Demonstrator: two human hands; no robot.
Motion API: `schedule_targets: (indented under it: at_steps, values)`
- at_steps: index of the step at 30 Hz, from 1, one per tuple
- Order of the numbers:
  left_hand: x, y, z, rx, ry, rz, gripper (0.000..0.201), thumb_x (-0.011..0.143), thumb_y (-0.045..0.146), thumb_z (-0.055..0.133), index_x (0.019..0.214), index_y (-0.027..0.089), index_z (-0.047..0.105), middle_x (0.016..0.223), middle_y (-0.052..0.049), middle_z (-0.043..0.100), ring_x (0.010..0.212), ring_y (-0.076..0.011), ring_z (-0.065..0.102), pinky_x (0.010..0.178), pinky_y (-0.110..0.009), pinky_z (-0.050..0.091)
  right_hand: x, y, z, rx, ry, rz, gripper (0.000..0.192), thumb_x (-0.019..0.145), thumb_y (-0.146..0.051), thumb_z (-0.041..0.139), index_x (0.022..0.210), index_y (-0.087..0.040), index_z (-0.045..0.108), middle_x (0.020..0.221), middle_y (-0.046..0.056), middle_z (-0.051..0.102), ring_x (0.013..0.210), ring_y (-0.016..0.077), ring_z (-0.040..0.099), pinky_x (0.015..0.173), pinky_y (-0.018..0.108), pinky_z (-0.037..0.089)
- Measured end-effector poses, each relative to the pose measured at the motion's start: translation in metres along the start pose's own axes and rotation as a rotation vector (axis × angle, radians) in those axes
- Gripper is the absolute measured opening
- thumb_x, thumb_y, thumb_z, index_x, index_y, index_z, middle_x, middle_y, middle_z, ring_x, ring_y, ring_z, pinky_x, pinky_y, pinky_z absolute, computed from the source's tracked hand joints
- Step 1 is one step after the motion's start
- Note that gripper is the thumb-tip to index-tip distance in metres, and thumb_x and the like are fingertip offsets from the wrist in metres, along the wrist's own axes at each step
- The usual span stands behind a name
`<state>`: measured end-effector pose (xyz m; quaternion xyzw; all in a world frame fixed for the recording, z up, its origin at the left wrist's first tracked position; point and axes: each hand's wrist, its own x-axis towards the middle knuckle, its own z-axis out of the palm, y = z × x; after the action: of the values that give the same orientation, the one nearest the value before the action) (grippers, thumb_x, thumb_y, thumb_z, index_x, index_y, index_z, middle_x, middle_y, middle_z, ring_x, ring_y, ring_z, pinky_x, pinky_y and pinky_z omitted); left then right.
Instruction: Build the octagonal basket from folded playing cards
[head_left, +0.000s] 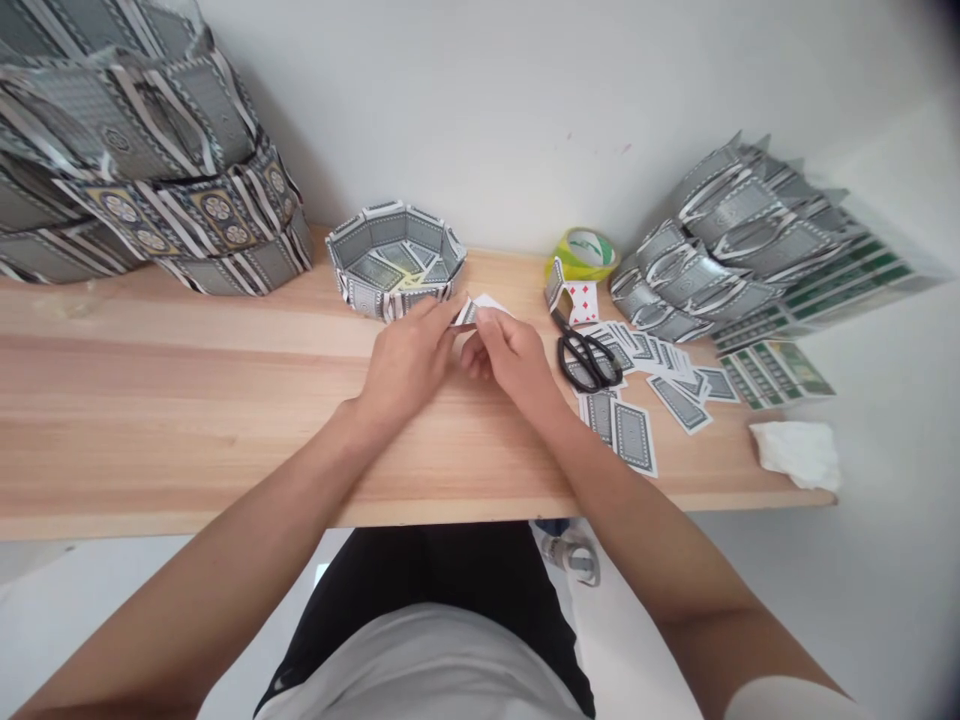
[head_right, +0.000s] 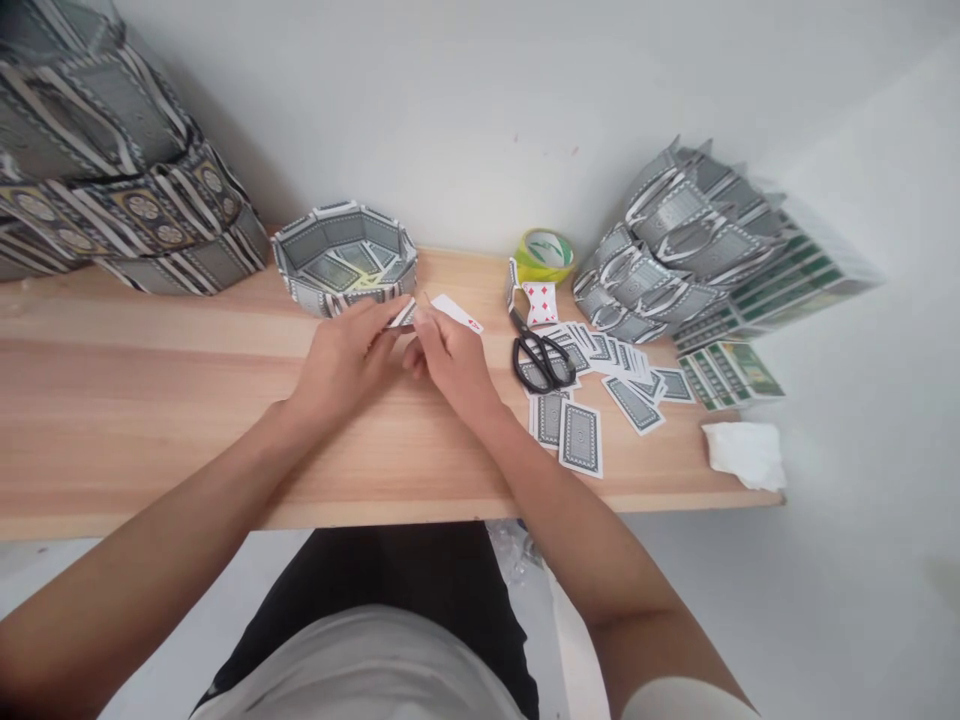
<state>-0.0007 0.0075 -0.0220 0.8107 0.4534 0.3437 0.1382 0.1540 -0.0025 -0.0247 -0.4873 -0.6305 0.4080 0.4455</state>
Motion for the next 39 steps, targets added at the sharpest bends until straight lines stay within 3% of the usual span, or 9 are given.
schedule_targets:
  at_steps: [5,8,12,15,20,25,27,32,39]
  values:
    - [0.005,0.005,-0.001,-0.238,0.002,-0.084,0.051,0.084,0.020,0.051,0.134,0.016,0.048,0.105,-0.008,0.065,0.078,-0.0166,0.061,0.074,-0.030,0.049,0.002,-0.003,-0.005,-0.078,0.027,-0.032,0.039,0.094,-0.049,0.043,0.069,-0.021,0.051,0.059,-0.002,0.060,0.048,0.0106,0.054,0.053,0.023,0.043]
    - [0.009,0.003,-0.001,-0.463,0.031,-0.200,0.049,0.083,0.024,0.054,0.131,0.018,0.048,0.091,-0.004,0.066,0.069,-0.0141,0.060,0.066,-0.027,0.049,0.001,-0.003,-0.004,-0.155,0.014,-0.075,0.039,0.096,-0.047,0.042,0.069,-0.021,0.052,0.058,-0.002,0.061,0.049,0.0109,0.054,0.056,0.023,0.043]
    - [0.010,-0.004,-0.002,-0.588,0.029,-0.246,0.019,0.085,0.030,0.053,0.090,0.014,0.063,0.069,0.000,0.058,0.058,-0.0107,0.052,0.056,-0.023,0.043,-0.002,-0.001,0.000,-0.243,-0.047,-0.124,0.039,0.097,-0.044,0.040,0.069,-0.020,0.054,0.059,-0.002,0.062,0.053,0.0111,0.056,0.062,0.023,0.043]
    - [0.008,-0.005,-0.003,-0.553,0.059,-0.251,0.020,0.085,0.029,0.054,0.071,0.015,0.060,0.061,0.002,0.052,0.056,-0.0099,0.046,0.054,-0.021,0.039,-0.002,0.000,0.002,-0.252,-0.076,-0.113,0.037,0.096,-0.043,0.043,0.069,-0.020,0.054,0.059,-0.002,0.060,0.054,0.0114,0.056,0.062,0.023,0.043]
    - [0.006,-0.003,-0.003,-0.488,0.055,-0.219,0.022,0.085,0.028,0.053,0.067,0.016,0.057,0.060,0.003,0.051,0.058,-0.0103,0.045,0.054,-0.021,0.035,-0.001,-0.001,0.003,-0.151,-0.033,-0.031,0.029,0.092,-0.042,0.051,0.074,-0.019,0.056,0.060,-0.003,0.060,0.051,0.0102,0.053,0.054,0.022,0.042]
    - [0.006,0.001,-0.007,-0.414,0.043,-0.209,0.034,0.088,0.032,0.051,0.058,0.016,0.047,0.053,0.005,0.042,0.053,-0.0091,0.038,0.052,-0.023,0.028,-0.001,-0.004,0.003,-0.113,-0.057,-0.024,0.031,0.092,-0.039,0.051,0.068,-0.019,0.054,0.058,-0.003,0.058,0.050,0.0096,0.053,0.053,0.021,0.041]
    - [0.006,0.003,-0.009,-0.397,0.003,-0.194,0.038,0.090,0.034,0.048,0.056,0.016,0.048,0.052,0.004,0.047,0.054,-0.0095,0.040,0.053,-0.023,0.029,-0.001,-0.005,0.003,-0.115,-0.072,-0.030,0.031,0.092,-0.038,0.051,0.068,-0.019,0.054,0.058,-0.003,0.058,0.050,0.0095,0.053,0.053,0.021,0.042]
    - [0.006,0.007,-0.013,-0.699,-0.107,-0.170,0.046,0.095,0.039,0.041,0.059,0.015,0.056,0.058,-0.001,0.064,0.059,-0.0110,0.054,0.060,-0.021,0.039,-0.002,-0.005,0.004,-0.039,-0.104,-0.009,0.037,0.093,-0.043,0.048,0.065,-0.019,0.052,0.056,-0.003,0.057,0.048,0.0088,0.052,0.052,0.021,0.042]
    - [0.007,0.009,-0.007,-1.050,-0.151,-0.289,0.046,0.090,0.049,0.048,0.060,0.015,0.055,0.052,-0.002,0.062,0.045,-0.0089,0.048,0.041,-0.021,0.025,-0.002,-0.009,0.003,0.075,-0.142,0.027,0.041,0.091,-0.050,0.049,0.064,-0.020,0.049,0.053,-0.004,0.054,0.046,0.0079,0.049,0.049,0.020,0.039]
